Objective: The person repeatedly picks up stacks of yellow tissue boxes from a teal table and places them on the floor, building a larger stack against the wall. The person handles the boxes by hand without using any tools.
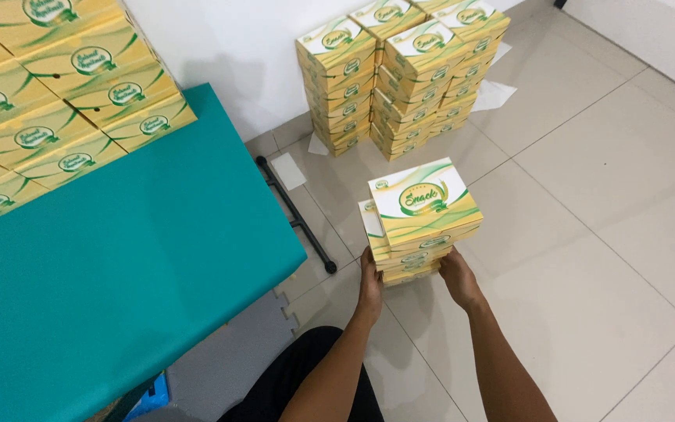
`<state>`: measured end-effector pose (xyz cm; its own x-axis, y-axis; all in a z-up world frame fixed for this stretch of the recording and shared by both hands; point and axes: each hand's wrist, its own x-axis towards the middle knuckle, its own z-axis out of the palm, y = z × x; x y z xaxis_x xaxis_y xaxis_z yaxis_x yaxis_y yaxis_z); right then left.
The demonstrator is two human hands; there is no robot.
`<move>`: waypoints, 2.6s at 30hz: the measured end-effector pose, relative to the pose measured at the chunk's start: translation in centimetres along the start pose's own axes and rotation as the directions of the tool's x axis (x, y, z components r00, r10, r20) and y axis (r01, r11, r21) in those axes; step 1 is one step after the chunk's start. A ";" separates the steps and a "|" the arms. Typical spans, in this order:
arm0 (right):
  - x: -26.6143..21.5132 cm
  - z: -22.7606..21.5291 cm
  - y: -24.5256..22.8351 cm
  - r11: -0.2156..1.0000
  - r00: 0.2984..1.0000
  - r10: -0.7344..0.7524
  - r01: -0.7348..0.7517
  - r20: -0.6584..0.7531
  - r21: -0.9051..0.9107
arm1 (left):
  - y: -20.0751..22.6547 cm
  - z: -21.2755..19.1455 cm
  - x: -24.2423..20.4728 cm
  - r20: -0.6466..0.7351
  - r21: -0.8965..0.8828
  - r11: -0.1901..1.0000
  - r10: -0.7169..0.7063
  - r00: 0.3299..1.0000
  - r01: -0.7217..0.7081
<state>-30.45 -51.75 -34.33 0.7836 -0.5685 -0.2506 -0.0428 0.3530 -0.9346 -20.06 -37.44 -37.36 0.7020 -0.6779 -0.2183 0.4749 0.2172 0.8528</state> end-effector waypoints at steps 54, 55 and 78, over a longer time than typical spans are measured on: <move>10.4 9.6 0.2 0.831 0.907 0.232 0.003 -0.352 0.556 | 6.6 2.0 6.4 -0.164 -0.057 0.976 -0.216 0.962 0.210; 11.3 9.9 -0.1 0.829 0.909 0.232 0.002 -0.347 0.559 | 5.1 0.8 5.9 -0.161 0.030 0.984 -0.167 0.973 0.174; 28.2 11.7 0.8 0.703 0.904 0.306 -0.002 -0.299 0.711 | -9.2 -3.3 -3.6 -0.024 0.986 -0.121 -0.790 0.613 -0.118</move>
<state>-1.15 -58.80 -39.20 0.5096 -0.6282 -0.5879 0.4090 0.7780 -0.4769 -25.25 -34.67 -45.92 0.0676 -0.5702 -0.8187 -0.6638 -0.6384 0.3898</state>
